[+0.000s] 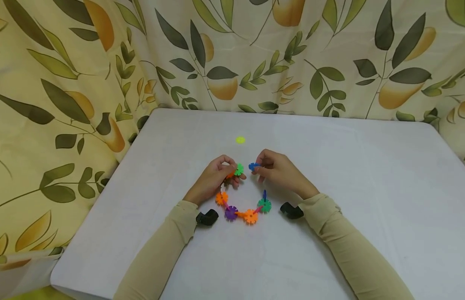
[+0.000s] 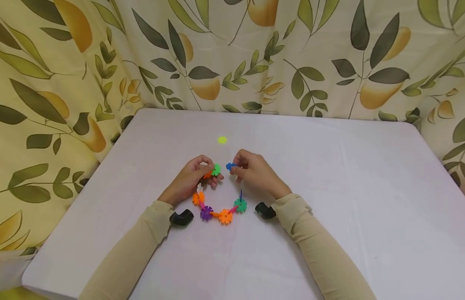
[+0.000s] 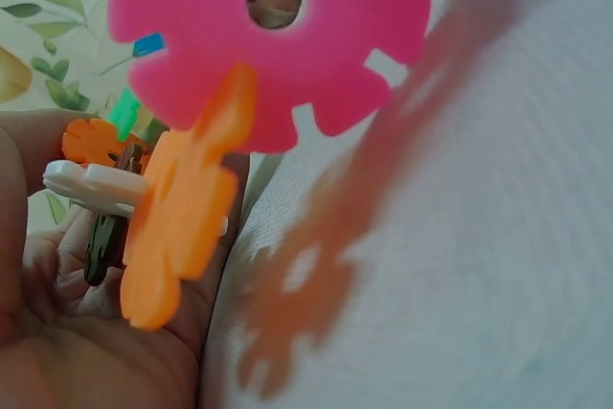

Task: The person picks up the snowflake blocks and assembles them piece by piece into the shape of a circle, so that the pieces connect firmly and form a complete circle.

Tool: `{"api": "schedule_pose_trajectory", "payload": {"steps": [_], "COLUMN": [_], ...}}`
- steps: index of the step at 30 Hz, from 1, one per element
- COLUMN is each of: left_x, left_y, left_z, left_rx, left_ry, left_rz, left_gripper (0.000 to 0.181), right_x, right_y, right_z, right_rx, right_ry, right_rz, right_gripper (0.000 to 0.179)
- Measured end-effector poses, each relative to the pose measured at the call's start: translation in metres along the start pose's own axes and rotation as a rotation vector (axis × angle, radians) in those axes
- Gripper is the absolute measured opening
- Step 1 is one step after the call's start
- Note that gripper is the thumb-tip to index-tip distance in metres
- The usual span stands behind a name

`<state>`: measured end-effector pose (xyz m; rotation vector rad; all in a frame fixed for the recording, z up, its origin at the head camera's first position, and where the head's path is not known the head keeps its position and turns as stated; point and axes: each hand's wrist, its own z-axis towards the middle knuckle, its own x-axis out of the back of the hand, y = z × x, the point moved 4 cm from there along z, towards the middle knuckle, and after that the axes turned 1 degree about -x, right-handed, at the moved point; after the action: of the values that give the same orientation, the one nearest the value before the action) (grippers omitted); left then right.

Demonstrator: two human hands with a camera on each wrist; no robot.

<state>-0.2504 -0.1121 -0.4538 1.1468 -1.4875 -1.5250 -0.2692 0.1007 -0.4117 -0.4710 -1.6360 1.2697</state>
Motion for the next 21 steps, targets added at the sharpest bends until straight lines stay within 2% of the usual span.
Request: {"api": "schedule_pose_trajectory", "payload": {"steps": [3,8,13,21], "left_x": [0.001,0.001,0.001,0.001], "left_y": [0.001,0.002,0.002,0.0], "left_z": [0.0,0.001,0.001,0.001], "left_rx": [-0.011,-0.018,-0.011,0.005], "left_ry": [-0.005,-0.009,-0.01,-0.056], "left_rz": [-0.007,-0.006,0.005,0.031], "left_gripper": [0.014,0.015,0.015,0.019], "right_x": [-0.005,-0.011,-0.013,-0.014], "right_y": [-0.004,-0.011,-0.014,-0.019], "right_z": [0.001,0.001,0.0,-0.002], "right_rx": [0.036,0.108,0.18,0.271], "right_ry": [-0.021,-0.032,-0.007,0.035], "right_rz": [-0.011,-0.099,-0.187,-0.265], "right_gripper": [0.005,0.004,0.004,0.005]}}
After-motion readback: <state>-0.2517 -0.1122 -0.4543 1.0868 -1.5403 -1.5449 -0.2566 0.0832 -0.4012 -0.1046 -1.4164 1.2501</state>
